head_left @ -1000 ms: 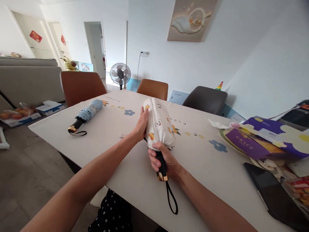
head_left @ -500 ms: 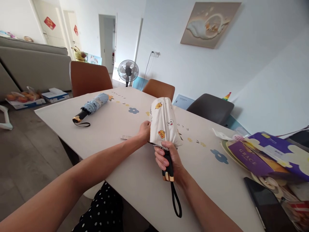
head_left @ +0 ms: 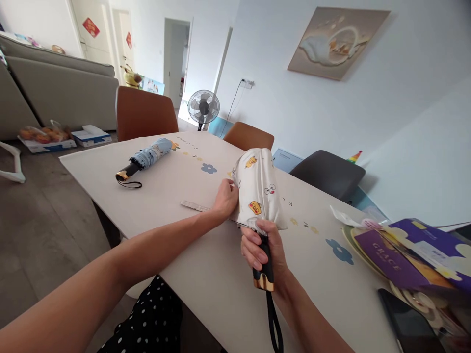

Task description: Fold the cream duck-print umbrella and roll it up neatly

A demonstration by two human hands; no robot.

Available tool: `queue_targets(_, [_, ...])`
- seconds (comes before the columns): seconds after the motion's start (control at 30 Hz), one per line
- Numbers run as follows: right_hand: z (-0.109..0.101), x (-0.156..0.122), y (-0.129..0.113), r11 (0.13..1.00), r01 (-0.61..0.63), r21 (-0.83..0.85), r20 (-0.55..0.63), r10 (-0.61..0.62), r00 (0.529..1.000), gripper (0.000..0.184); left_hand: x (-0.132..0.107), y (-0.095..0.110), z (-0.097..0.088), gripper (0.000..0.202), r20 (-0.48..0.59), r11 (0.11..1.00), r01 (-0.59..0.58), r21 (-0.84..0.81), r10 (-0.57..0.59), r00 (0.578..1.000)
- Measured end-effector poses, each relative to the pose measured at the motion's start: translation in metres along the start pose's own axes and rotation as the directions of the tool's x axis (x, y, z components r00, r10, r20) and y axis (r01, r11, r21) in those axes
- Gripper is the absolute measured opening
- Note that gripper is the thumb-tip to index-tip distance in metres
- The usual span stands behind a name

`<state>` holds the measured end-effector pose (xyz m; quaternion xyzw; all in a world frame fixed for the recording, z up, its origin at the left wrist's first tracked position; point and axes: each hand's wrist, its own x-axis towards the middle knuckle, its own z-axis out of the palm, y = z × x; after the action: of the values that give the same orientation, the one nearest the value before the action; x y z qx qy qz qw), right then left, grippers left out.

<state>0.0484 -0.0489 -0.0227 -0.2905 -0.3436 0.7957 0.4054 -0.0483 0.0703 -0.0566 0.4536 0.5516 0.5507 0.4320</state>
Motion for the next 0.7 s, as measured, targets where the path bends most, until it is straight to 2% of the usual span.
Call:
queue_targets(0.07, [-0.002,-0.001,-0.002,1.0,0.013,-0.01,-0.045,-0.013,0.999,0.036,0.001,0.012,-0.006,0.02,-0.135,0.994,-0.11,0.003,0.11,0.985])
queue_targets(0.13, [-0.005,-0.002,-0.004,1.0,0.02,-0.023,-0.096,-0.022,0.995,0.036,-0.005,0.025,-0.011,0.022,-0.193,0.968,-0.251,-0.012,0.245,0.95])
queue_targets(0.17, [-0.006,-0.003,-0.003,0.999,0.025,-0.026,-0.118,-0.028,0.993,0.036,-0.01,0.032,-0.013,0.023,-0.151,0.952,-0.302,-0.047,0.292,0.944])
queue_targets(0.2, [-0.007,-0.003,-0.002,0.999,0.025,-0.03,-0.132,-0.029,0.991,0.036,-0.015,0.038,-0.014,0.025,-0.054,0.941,-0.324,-0.098,0.32,0.946])
queue_targets(0.27, [-0.007,-0.004,0.001,0.999,-0.002,-0.047,-0.126,-0.004,0.992,0.036,-0.024,0.046,-0.016,0.034,0.127,0.937,-0.298,-0.181,0.322,0.938])
queue_targets(0.3, [-0.007,-0.004,0.003,0.998,-0.025,-0.059,-0.109,0.018,0.994,0.036,-0.027,0.048,-0.017,0.04,0.189,0.941,-0.262,-0.215,0.303,0.934])
queue_targets(0.37, [-0.005,-0.005,0.007,0.994,-0.073,-0.082,-0.062,0.068,0.996,0.036,-0.026,0.05,-0.02,0.052,0.234,0.944,-0.165,-0.287,0.236,0.943])
queue_targets(0.47, [-0.002,-0.004,0.012,0.988,-0.124,-0.091,0.018,0.126,0.992,0.035,-0.017,0.05,-0.025,0.061,0.308,0.887,0.027,-0.462,0.132,0.942])
queue_targets(0.57, [-0.003,-0.002,0.017,0.984,-0.159,-0.085,0.066,0.165,0.984,0.035,-0.012,0.05,-0.027,0.063,0.493,0.767,0.262,-0.586,0.08,0.866])
queue_targets(0.7, [-0.008,0.0,0.023,0.976,-0.202,-0.085,0.084,0.209,0.974,0.038,-0.011,0.047,-0.029,0.053,0.639,0.653,0.498,-0.571,-0.026,0.769])
